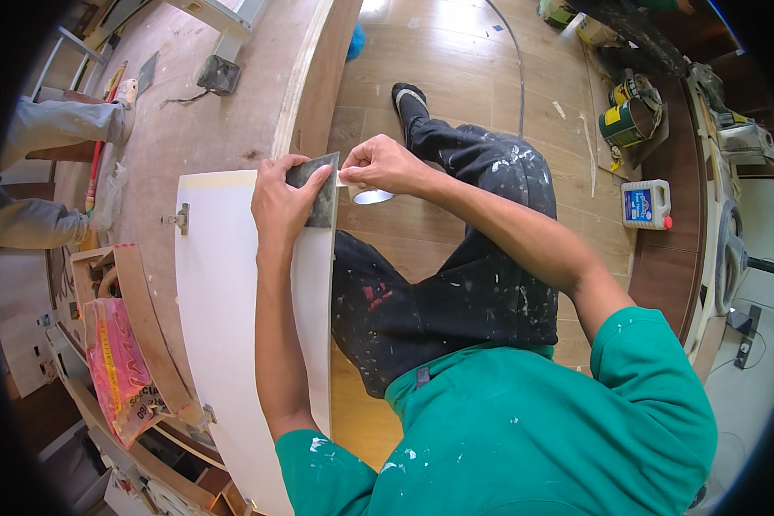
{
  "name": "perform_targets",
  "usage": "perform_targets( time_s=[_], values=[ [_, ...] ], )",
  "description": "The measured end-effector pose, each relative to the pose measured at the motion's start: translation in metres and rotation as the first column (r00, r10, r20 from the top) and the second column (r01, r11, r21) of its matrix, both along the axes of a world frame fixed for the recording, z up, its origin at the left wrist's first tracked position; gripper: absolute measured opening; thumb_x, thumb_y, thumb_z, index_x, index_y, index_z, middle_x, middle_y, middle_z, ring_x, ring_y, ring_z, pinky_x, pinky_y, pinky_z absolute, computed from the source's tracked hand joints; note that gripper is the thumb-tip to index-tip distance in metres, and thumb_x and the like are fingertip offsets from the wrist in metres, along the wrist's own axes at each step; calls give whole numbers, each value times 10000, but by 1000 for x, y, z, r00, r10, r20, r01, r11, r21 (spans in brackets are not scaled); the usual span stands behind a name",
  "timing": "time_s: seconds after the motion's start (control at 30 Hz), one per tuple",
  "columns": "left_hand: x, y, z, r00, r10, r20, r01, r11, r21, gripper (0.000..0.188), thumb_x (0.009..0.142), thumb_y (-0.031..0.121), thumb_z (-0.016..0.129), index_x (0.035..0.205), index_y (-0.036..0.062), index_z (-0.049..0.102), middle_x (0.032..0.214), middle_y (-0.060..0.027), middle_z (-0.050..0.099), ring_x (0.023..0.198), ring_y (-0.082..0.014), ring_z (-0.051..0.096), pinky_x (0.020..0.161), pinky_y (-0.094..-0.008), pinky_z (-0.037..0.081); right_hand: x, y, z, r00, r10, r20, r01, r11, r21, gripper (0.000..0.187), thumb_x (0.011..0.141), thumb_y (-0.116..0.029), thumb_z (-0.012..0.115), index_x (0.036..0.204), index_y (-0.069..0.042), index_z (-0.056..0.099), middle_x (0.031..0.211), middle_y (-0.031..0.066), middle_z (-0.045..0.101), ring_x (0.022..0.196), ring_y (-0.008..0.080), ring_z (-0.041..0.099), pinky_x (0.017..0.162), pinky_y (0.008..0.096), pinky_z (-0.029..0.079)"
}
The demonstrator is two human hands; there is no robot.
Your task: The person applies masking tape to the edges of a white cabinet door and smooths it down. They then use a sanding block to sand the taped edges and corners of the door. Another person in the background handles similar cabinet parts.
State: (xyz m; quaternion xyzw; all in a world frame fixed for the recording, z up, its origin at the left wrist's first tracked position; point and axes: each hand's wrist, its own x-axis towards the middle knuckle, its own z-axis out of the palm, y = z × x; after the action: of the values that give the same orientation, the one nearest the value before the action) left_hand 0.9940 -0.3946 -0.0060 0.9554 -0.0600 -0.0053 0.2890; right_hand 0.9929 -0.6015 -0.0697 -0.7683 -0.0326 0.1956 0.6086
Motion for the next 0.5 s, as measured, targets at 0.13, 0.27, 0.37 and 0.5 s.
perform_targets(
  time_s=[0.13,0.27,0.37,0.5],
  values=[
    [1,3,-2,1000,-9,13,10,1000,-20,529,762,498,835,1058,68,745,1007,-114,644,947,-276,651,827,-367,505,-3,1,10,1000,1,20,0,999,-53,295,847,-275,726,907,10,776,767,131,726,706,180,679,678,323,528],
    [1,4,-3,1000,-20,22,21,999,-37,525,758,487,842,1046,60,745,1004,-115,650,940,-271,654,826,-363,505,-4,1,9,997,-4,80,9,998,-67,300,899,-262,730,908,38,748,690,56,660,621,92,562,576,283,461],
    [2,5,-4,999,-28,27,29,999,-37,524,759,485,841,1045,57,745,1012,-116,655,939,-270,653,827,-362,504,-4,1,8,996,-2,89,8,998,-60,299,898,-259,728,911,39,748,696,60,668,628,97,567,577,290,463],
    [4,7,-5,1000,-27,4,27,999,-40,515,757,484,836,1040,64,746,1002,-119,653,933,-277,655,820,-368,508,-3,1,11,999,-15,29,17,998,-65,305,823,-280,730,902,10,778,788,142,734,733,198,688,697,333,532]
  ],
)
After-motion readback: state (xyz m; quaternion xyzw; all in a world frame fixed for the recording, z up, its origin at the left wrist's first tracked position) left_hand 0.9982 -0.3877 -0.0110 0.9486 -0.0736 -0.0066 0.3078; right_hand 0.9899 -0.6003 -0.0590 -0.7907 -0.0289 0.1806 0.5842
